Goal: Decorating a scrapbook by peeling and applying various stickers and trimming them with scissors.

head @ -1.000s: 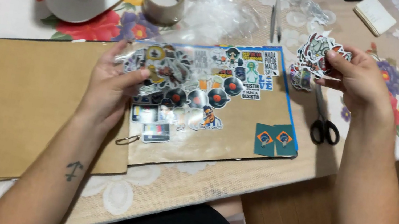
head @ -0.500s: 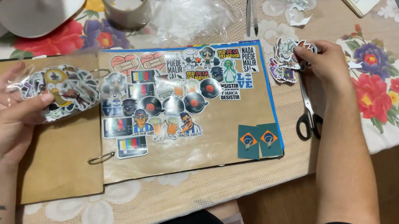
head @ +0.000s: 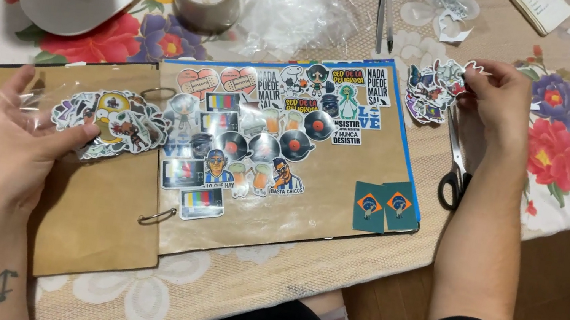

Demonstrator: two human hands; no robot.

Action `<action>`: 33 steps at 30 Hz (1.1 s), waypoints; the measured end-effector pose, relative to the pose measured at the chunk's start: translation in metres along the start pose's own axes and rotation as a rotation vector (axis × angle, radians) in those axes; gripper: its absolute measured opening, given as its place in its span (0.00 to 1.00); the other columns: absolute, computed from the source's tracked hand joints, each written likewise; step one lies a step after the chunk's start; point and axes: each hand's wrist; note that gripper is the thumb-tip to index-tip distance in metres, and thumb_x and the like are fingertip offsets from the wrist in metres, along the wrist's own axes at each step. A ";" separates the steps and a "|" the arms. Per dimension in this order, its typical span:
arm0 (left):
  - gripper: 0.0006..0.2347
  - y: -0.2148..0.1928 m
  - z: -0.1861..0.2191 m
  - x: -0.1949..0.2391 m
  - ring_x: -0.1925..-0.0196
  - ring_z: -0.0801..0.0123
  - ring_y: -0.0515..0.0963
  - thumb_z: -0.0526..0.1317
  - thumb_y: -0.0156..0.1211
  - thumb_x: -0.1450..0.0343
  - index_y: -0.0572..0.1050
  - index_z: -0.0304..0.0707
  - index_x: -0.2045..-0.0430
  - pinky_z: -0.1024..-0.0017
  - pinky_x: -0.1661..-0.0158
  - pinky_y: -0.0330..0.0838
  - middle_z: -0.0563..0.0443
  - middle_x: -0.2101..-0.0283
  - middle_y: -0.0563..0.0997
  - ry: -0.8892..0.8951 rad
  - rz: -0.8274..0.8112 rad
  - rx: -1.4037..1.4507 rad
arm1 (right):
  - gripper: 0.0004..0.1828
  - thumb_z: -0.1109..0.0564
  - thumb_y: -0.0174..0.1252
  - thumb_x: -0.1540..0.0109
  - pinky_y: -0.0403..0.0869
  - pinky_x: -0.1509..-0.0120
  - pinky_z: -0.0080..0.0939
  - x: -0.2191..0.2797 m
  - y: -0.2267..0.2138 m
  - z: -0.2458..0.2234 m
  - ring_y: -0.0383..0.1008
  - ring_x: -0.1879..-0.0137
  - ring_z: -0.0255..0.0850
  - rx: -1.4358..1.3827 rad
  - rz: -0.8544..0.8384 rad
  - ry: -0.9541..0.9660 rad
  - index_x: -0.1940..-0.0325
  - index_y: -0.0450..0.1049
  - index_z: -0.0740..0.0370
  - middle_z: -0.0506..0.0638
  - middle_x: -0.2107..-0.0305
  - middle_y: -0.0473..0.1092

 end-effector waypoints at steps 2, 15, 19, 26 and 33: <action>0.38 0.000 0.001 0.002 0.39 0.62 0.69 0.23 0.65 0.36 0.50 0.37 0.31 0.63 0.55 0.76 0.43 0.28 0.52 0.068 -0.003 -0.040 | 0.11 0.58 0.62 0.34 0.79 0.65 0.31 -0.005 0.000 0.004 0.76 0.68 0.32 0.029 0.017 -0.051 0.47 0.77 0.54 0.44 0.67 0.75; 0.35 0.016 0.025 0.032 0.27 0.24 0.56 0.20 0.77 0.28 0.47 0.14 0.42 0.45 0.28 0.46 0.10 0.32 0.55 0.806 0.192 -0.677 | 0.16 0.50 0.72 0.38 0.60 0.38 0.57 0.012 0.005 -0.003 0.64 0.43 0.49 0.521 0.229 -0.441 0.50 0.76 0.53 0.55 0.50 0.68; 0.33 0.019 0.026 0.038 0.27 0.28 0.61 0.19 0.72 0.27 0.53 0.13 0.34 0.48 0.27 0.51 0.17 0.32 0.61 0.890 0.223 -0.696 | 0.20 0.49 0.71 0.40 0.60 0.40 0.53 0.030 0.021 -0.021 0.57 0.41 0.53 0.598 -0.146 -0.526 0.47 0.80 0.59 0.53 0.57 0.68; 0.26 0.014 0.022 0.034 0.30 0.22 0.63 0.23 0.66 0.25 0.60 0.12 0.33 0.37 0.30 0.55 0.15 0.35 0.67 1.049 0.219 -0.772 | 0.04 0.61 0.69 0.37 0.73 0.59 0.37 0.023 0.022 -0.013 0.72 0.61 0.36 0.413 -0.169 -0.449 0.63 0.80 0.58 0.49 0.68 0.75; 0.26 0.013 0.017 0.034 0.30 0.24 0.63 0.22 0.66 0.26 0.62 0.13 0.33 0.38 0.32 0.57 0.18 0.36 0.70 1.035 0.221 -0.801 | 0.16 0.54 0.65 0.34 0.71 0.45 0.51 0.016 -0.001 -0.007 0.71 0.48 0.47 0.495 0.136 -0.454 0.44 0.76 0.61 0.58 0.49 0.70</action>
Point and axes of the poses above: each hand's wrist, its own x-axis away from the middle knuckle, its own y-axis out of the palm, z = x × y
